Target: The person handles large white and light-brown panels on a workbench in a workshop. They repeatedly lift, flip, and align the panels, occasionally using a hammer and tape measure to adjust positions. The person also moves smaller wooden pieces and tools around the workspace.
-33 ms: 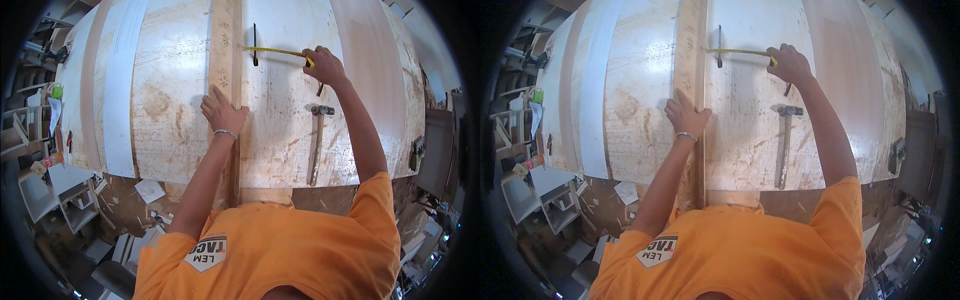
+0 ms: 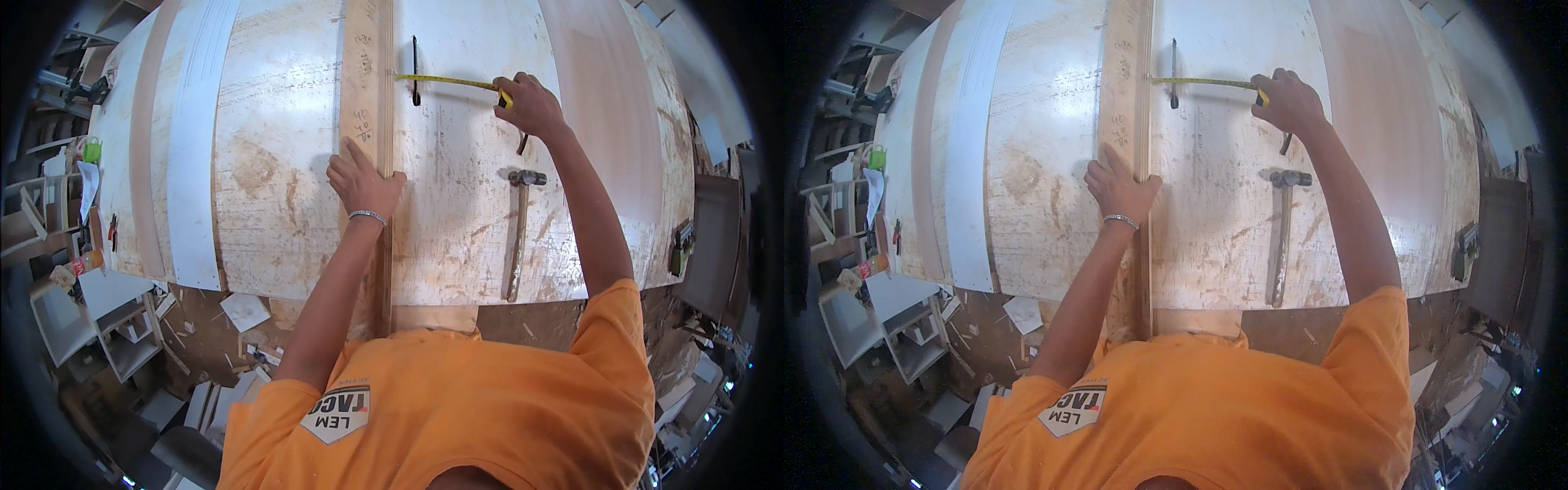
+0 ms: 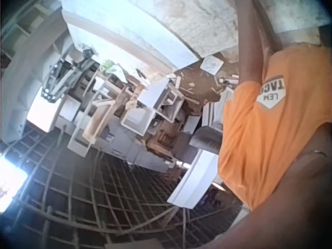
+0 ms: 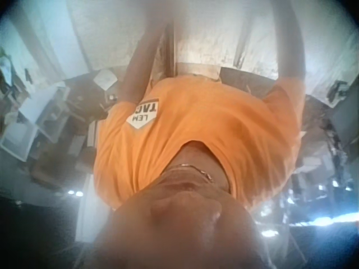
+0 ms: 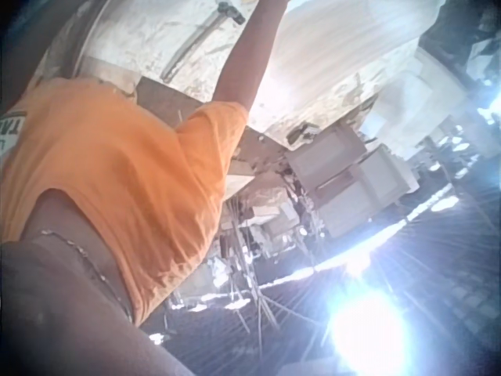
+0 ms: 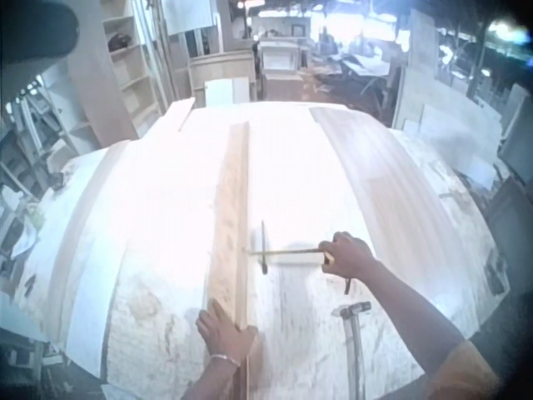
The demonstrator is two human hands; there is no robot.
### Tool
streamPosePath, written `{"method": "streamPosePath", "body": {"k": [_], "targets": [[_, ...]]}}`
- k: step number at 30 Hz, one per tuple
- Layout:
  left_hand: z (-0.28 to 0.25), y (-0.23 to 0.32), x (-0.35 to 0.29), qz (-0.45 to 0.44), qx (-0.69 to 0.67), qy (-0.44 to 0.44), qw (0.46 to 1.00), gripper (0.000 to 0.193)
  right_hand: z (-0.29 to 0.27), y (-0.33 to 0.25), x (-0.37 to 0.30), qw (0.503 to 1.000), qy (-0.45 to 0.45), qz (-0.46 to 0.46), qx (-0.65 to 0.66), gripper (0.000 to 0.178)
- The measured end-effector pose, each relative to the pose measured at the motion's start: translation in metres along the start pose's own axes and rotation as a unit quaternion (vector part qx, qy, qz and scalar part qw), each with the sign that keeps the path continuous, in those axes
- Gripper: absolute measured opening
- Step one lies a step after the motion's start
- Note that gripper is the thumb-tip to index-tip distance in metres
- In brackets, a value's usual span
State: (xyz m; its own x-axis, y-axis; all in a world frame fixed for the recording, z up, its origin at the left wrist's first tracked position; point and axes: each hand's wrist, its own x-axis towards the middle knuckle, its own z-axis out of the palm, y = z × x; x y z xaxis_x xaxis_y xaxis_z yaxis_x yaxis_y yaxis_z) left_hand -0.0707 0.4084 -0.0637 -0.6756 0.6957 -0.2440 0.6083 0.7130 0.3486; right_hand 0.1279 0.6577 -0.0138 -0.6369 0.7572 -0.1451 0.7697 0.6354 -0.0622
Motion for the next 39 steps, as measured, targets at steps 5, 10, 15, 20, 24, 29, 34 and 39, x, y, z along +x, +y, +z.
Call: {"method": "streamPosePath", "body": {"k": [5,10,15,20,24,29,34,39], "targets": [[0.001,0.000,-0.003,0.001,-0.003,0.010,1.000,0.109,0.004,0.001,-0.002,1.000,-0.016,-0.004,0.000,0.043],[0.002,0.002,0.003,-0.004,-0.009,0.008,1.000,0.108,0.001,0.003,0.003,1.000,-0.008,-0.007,0.005,0.043],[0.015,-0.005,0.003,0.042,0.001,0.089,0.995,0.104,0.002,0.005,0.002,1.000,-0.009,-0.009,0.012,0.044],[0.021,-0.010,0.004,0.061,0.015,0.114,0.991,0.102,0.005,0.006,0.004,1.000,-0.010,-0.011,0.012,0.044],[0.019,-0.009,0.004,0.059,0.016,0.117,0.991,0.103,0.006,0.005,0.007,1.000,-0.010,-0.008,0.006,0.043],[0.018,-0.007,0.005,0.056,0.007,0.112,0.992,0.104,0.009,0.007,0.007,1.000,-0.013,-0.006,0.012,0.043],[0.015,-0.002,0.003,0.043,0.000,0.103,0.994,0.104,0.016,0.017,0.002,0.998,0.016,-0.028,0.046,0.051],[0.011,-0.002,0.004,0.025,-0.019,0.100,0.994,0.103,0.013,0.023,-0.027,0.981,0.069,0.010,0.183,0.080]]}}
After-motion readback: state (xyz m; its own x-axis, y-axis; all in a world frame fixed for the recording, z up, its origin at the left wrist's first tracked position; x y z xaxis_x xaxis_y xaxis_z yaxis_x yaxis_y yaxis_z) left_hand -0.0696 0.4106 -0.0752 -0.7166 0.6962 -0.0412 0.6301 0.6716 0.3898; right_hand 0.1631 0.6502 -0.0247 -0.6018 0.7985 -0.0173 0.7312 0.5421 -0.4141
